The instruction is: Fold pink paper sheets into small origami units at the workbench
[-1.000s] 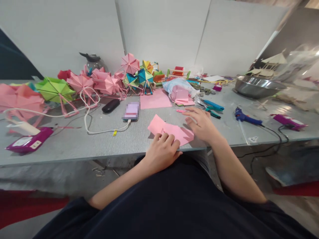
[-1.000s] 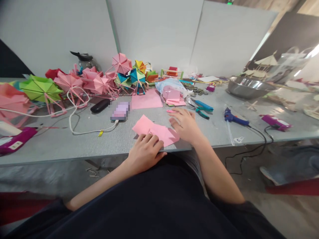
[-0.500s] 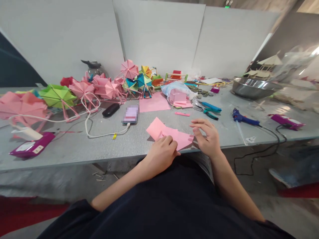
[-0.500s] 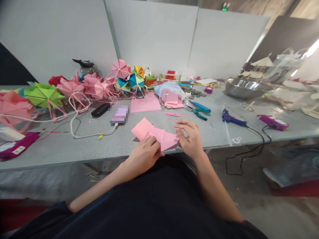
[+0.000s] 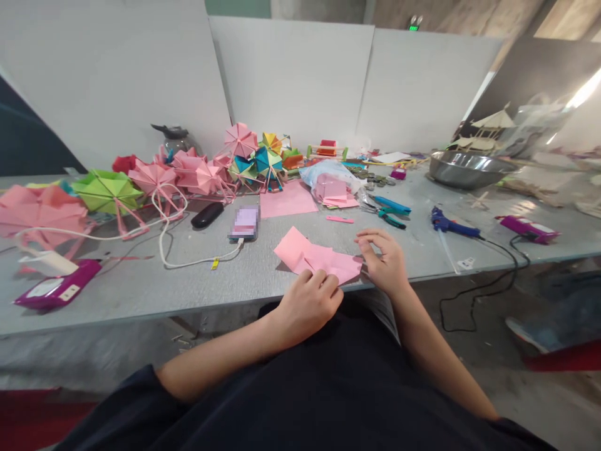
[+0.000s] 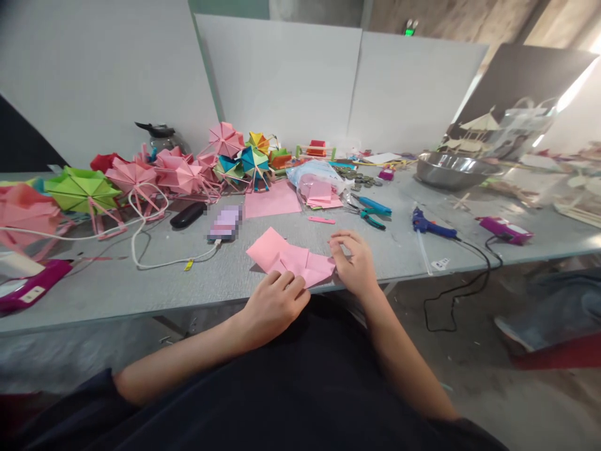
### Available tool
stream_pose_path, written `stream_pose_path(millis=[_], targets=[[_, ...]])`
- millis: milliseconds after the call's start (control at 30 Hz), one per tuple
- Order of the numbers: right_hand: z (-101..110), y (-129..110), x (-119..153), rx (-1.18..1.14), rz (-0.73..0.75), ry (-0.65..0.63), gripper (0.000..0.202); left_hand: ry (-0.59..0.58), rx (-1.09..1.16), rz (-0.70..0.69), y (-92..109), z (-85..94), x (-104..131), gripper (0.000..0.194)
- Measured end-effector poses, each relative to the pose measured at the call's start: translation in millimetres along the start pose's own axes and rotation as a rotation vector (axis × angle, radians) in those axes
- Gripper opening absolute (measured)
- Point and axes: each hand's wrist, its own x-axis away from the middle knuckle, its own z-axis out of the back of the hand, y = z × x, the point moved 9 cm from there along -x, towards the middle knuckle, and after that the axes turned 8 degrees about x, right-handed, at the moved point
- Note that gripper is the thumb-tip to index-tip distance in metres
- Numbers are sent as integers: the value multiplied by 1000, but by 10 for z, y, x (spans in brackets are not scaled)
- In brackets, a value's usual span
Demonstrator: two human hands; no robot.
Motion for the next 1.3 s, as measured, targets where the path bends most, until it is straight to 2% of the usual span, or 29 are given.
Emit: stream_pose_path(millis=[100,200,267,367,467,567,633,667,700,767,800,900,1000,1067,1167,1300], targets=[[7,-10,0,17,-9,21,23,-93,75,35,-131,-43,-19,16],[45,-9,11,1,-31,59,25,-114,127,51,-218,-85,-14,17],[89,-6,23,-39,-39,97,25,-73,126,67,-247,-98,0,19],[177,13,44,-133,-45,173,25,56,120,99,-264,-57,40,27],[253,6,76,-159,-43,240,27,306,189,125,-299,151,122,28],[378,-144,194,-110,5,397,26,683,370,220,-468,462,309,19],[419,-383,339,-101,111,506,20,951,528,361,-657,590,496,20],[375,-549,407,-116,199,500,13,1072,632,454,-760,597,595,23],[265,-736,459,-127,298,425,10,1173,764,556,-860,556,682,26],[-39,-1031,538,-47,387,231,37,1298,1094,758,-1001,352,789,31],[-189,-1118,561,42,384,156,46,1325,1261,850,-1027,223,810,34],[-435,-1187,548,234,326,86,47,1300,1599,1036,-965,-67,816,41],[-491,-1127,459,267,351,48,34,1141,1709,1093,-875,-184,803,37],[-448,-1061,406,244,406,35,27,1024,1701,1064,-869,-182,811,28],[-364,-889,306,259,413,-3,21,908,1626,954,-954,-82,863,17],[-346,-791,120,321,482,-113,22,815,1411,864,-1125,110,988,34]])
